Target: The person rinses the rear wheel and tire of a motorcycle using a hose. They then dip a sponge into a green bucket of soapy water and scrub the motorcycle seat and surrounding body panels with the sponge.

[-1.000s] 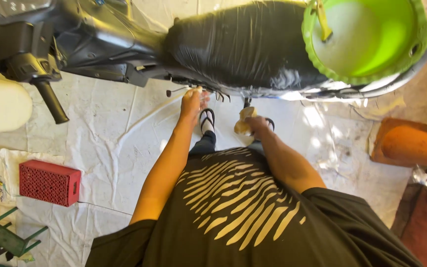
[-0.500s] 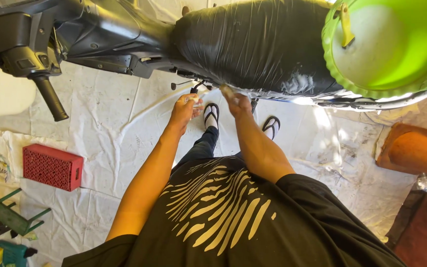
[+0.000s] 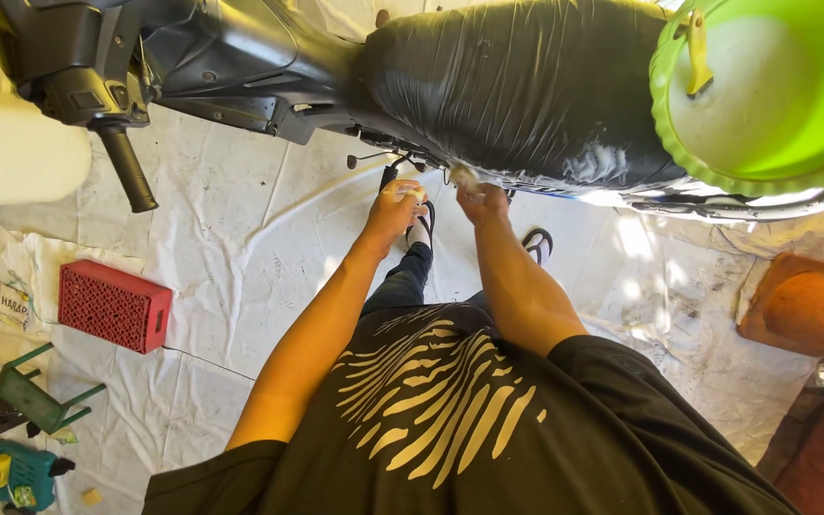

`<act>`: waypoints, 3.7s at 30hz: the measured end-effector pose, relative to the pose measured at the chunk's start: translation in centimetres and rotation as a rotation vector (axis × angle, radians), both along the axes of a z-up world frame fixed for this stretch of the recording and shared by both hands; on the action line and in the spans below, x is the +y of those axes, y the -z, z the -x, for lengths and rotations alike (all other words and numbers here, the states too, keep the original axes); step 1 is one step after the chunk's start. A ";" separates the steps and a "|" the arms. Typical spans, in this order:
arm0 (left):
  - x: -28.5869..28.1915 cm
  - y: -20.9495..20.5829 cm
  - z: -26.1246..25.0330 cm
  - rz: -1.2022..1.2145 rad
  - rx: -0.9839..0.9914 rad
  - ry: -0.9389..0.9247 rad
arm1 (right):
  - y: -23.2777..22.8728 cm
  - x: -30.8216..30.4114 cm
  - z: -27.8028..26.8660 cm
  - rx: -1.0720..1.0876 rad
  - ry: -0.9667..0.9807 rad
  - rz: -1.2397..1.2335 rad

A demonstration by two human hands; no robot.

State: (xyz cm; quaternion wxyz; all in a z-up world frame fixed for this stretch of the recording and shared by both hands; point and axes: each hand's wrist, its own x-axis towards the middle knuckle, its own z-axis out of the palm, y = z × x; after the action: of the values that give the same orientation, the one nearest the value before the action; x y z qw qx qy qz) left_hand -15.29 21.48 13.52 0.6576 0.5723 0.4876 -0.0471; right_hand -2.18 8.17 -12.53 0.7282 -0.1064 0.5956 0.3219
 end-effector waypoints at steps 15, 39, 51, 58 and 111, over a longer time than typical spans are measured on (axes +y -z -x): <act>-8.8 1.5 -6.9 0.017 -0.108 0.308 | 0.9 -27.4 -9.2 -0.249 0.299 0.279; -14.7 2.6 -10.6 -0.067 -0.222 0.638 | -25.4 -20.4 1.5 -0.922 -0.646 0.203; -10.4 3.5 -7.3 -0.031 -0.058 0.531 | -9.9 -19.2 -0.7 -0.723 -0.830 0.937; -8.9 0.9 -6.8 -0.033 -0.081 0.471 | -9.8 -18.5 -0.1 -0.844 -0.705 1.075; -14.5 -1.1 -12.1 -0.672 0.333 1.656 | -11.2 -19.4 -3.3 -0.761 -1.167 1.327</act>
State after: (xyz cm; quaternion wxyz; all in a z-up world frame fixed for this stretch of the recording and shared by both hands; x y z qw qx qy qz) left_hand -3.23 7.00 14.57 0.1329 0.8871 -0.0030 -0.4419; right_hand 1.09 -11.20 -1.30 0.3892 -0.8737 0.2336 0.1748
